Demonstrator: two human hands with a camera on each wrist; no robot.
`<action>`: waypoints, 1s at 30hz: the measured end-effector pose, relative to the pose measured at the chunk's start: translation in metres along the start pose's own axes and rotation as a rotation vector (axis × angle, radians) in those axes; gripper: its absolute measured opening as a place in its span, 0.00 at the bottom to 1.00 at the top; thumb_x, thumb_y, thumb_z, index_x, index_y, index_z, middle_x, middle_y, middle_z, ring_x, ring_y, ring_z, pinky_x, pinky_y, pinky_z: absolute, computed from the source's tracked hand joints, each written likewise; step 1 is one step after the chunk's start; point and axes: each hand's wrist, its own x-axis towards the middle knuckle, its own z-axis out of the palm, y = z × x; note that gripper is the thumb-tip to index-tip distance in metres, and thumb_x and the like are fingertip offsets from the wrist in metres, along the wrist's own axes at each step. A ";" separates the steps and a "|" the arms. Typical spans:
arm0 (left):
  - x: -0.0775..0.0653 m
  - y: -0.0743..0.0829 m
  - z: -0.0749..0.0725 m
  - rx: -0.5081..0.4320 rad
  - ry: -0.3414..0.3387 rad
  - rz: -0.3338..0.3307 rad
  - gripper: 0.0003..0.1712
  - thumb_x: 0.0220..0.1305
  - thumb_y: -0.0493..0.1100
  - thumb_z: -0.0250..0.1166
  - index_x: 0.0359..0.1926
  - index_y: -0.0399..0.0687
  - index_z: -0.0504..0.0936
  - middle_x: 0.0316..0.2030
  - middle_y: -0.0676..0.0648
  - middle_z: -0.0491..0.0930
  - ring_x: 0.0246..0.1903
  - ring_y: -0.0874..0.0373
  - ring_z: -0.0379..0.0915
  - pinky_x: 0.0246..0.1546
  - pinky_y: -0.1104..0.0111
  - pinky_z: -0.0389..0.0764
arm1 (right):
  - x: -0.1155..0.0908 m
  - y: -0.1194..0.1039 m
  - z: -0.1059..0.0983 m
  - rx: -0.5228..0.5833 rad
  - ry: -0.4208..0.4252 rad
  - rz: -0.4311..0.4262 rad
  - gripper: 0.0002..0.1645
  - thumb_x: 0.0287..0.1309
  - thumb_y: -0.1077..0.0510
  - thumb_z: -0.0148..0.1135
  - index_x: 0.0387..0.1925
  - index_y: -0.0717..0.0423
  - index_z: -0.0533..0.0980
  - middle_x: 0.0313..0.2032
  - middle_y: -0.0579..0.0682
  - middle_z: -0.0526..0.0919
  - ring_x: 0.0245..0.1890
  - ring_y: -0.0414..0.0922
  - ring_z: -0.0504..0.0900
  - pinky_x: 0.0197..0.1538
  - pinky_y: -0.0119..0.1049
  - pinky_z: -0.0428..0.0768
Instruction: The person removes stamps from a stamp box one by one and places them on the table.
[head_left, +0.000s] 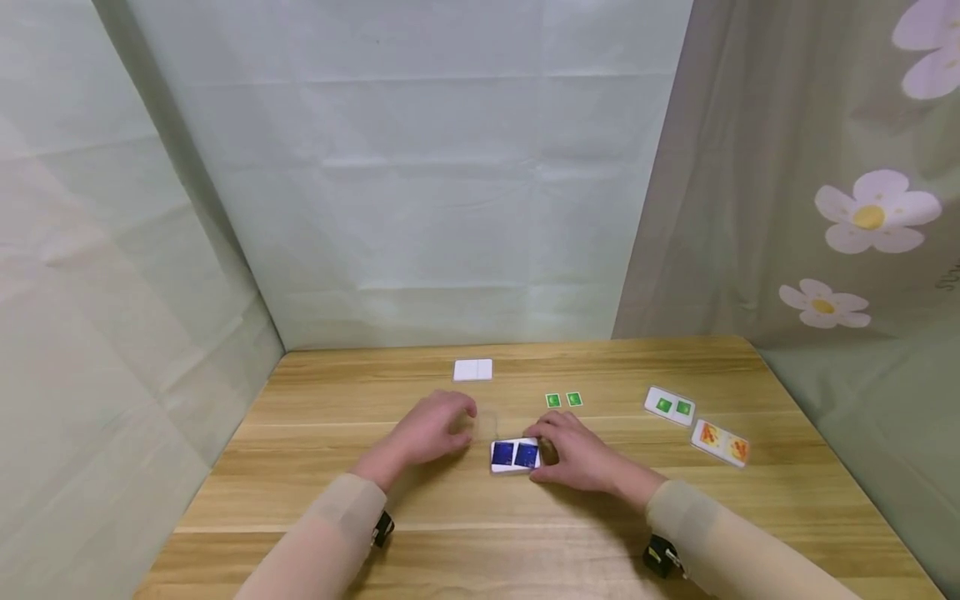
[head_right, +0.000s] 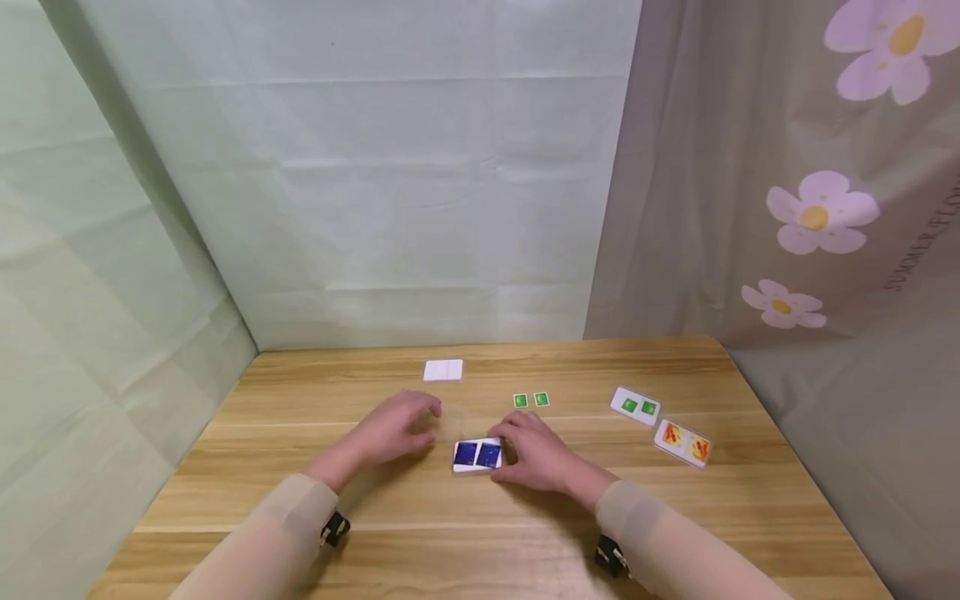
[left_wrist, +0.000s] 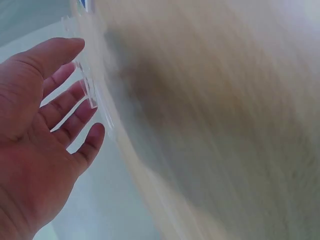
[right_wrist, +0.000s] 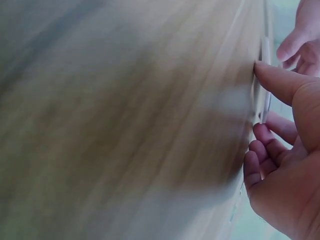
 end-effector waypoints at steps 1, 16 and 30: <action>0.001 -0.003 0.000 0.004 0.002 -0.015 0.19 0.68 0.40 0.78 0.56 0.43 0.84 0.57 0.42 0.87 0.60 0.42 0.79 0.68 0.45 0.77 | 0.000 -0.001 0.000 -0.001 0.001 0.000 0.34 0.58 0.50 0.86 0.63 0.57 0.84 0.60 0.53 0.81 0.62 0.55 0.76 0.69 0.59 0.77; 0.013 -0.018 0.001 0.016 -0.036 -0.117 0.16 0.69 0.40 0.78 0.55 0.47 0.85 0.61 0.44 0.85 0.62 0.45 0.76 0.71 0.46 0.73 | 0.004 -0.006 0.000 0.018 -0.029 0.040 0.34 0.57 0.51 0.87 0.62 0.56 0.84 0.59 0.53 0.81 0.63 0.56 0.74 0.69 0.60 0.74; 0.018 -0.028 0.004 -0.003 -0.047 -0.079 0.14 0.69 0.38 0.78 0.51 0.48 0.85 0.59 0.45 0.85 0.60 0.44 0.77 0.69 0.44 0.75 | 0.006 -0.004 0.002 0.062 -0.035 0.065 0.33 0.57 0.50 0.87 0.62 0.52 0.84 0.58 0.50 0.81 0.62 0.54 0.74 0.68 0.60 0.74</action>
